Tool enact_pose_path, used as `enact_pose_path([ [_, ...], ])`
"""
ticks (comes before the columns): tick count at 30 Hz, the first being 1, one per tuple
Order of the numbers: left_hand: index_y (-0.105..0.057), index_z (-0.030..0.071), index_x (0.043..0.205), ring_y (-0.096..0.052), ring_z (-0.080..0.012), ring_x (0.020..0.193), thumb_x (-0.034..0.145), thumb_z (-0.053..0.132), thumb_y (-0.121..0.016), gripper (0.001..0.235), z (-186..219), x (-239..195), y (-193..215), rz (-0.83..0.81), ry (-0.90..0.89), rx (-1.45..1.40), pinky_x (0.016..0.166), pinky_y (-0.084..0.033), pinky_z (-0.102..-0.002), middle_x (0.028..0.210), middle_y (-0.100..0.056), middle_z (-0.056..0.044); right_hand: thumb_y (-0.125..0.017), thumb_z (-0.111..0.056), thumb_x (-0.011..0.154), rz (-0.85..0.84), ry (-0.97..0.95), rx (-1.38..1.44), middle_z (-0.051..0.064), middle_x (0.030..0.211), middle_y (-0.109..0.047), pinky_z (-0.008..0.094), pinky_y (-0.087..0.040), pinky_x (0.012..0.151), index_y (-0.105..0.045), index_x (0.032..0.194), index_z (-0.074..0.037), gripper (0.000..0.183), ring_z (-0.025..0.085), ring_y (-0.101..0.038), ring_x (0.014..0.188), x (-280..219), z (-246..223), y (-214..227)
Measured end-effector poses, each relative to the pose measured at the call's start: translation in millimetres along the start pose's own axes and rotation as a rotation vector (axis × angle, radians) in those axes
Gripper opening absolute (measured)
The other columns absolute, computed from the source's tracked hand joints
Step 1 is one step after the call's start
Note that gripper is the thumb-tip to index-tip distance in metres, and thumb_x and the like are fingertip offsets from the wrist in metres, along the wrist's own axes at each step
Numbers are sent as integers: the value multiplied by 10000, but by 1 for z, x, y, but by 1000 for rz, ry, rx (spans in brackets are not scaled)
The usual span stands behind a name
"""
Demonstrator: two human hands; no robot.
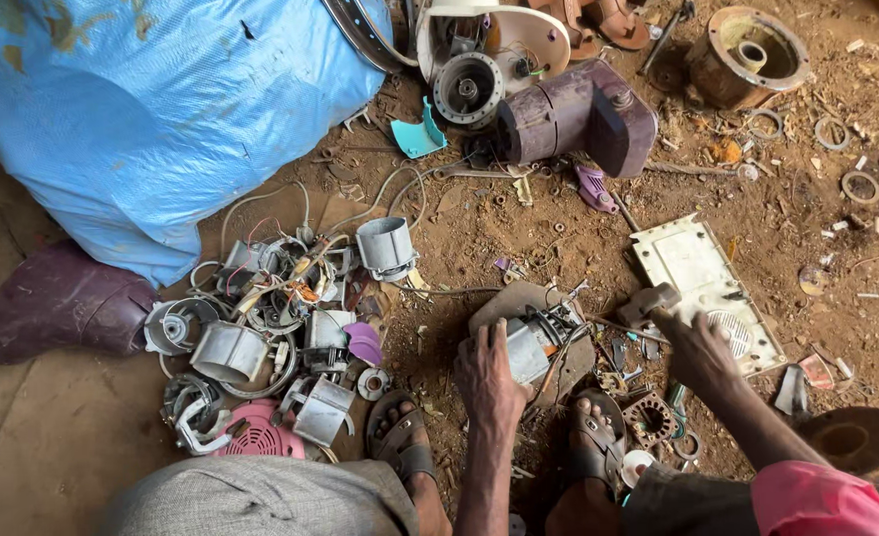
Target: The person sits on the ground and uses a screwdriver to pry open a small electric motor casing. They remove the internal rotor and stator assembly, then use the screwdriver to scrape and separate the copper windings from the metal core.
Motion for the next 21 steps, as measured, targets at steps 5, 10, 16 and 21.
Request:
enact_pose_path([
  [5, -466, 102, 1473, -505, -368, 1324, 493, 78, -1021, 1126, -6, 2, -6, 27, 31, -122, 1131, -401, -532, 1494, -493, -168, -929, -128, 554, 267, 526, 137, 198, 1514, -432, 544, -506, 1023, -355, 1510, -104, 1115, 386, -540, 1290, 10, -102, 71],
  [10, -516, 103, 1488, -557, -339, 1320, 515, -16, -974, 1082, -4, -6, 10, 145, -116, -50, 1106, -471, -477, 1499, -547, -165, -790, -128, 872, -126, 407, 77, 32, 1350, -632, 325, -643, 925, -564, 1379, -205, 561, 209, -708, 1079, 26, -126, 73],
  [16, -526, 163, 1425, -622, -264, 1237, 471, 157, -1029, 1079, -42, -4, 80, -119, 138, -210, 1090, -500, -452, 1406, -604, -91, -920, -267, 734, -247, 391, 81, 49, 1194, -718, 379, -629, 853, -597, 1340, -202, 690, 214, -733, 966, 30, -81, 121],
  [21, -540, 83, 1399, -674, -267, 1162, 503, 288, -1015, 1035, -79, -11, 145, 278, 257, -434, 1025, -550, -427, 1332, -642, -133, -757, -381, 917, -274, 161, -334, 29, 996, -794, 338, -676, 793, -736, 1078, -192, 250, 169, -794, 842, 18, 0, 154],
])
Point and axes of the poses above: each hand's wrist, its own x-axis towards the middle knuckle, its own y-axis out of the back of the hand, z = x × y, the point moved 4 cm from there along x, towards the middle knuckle
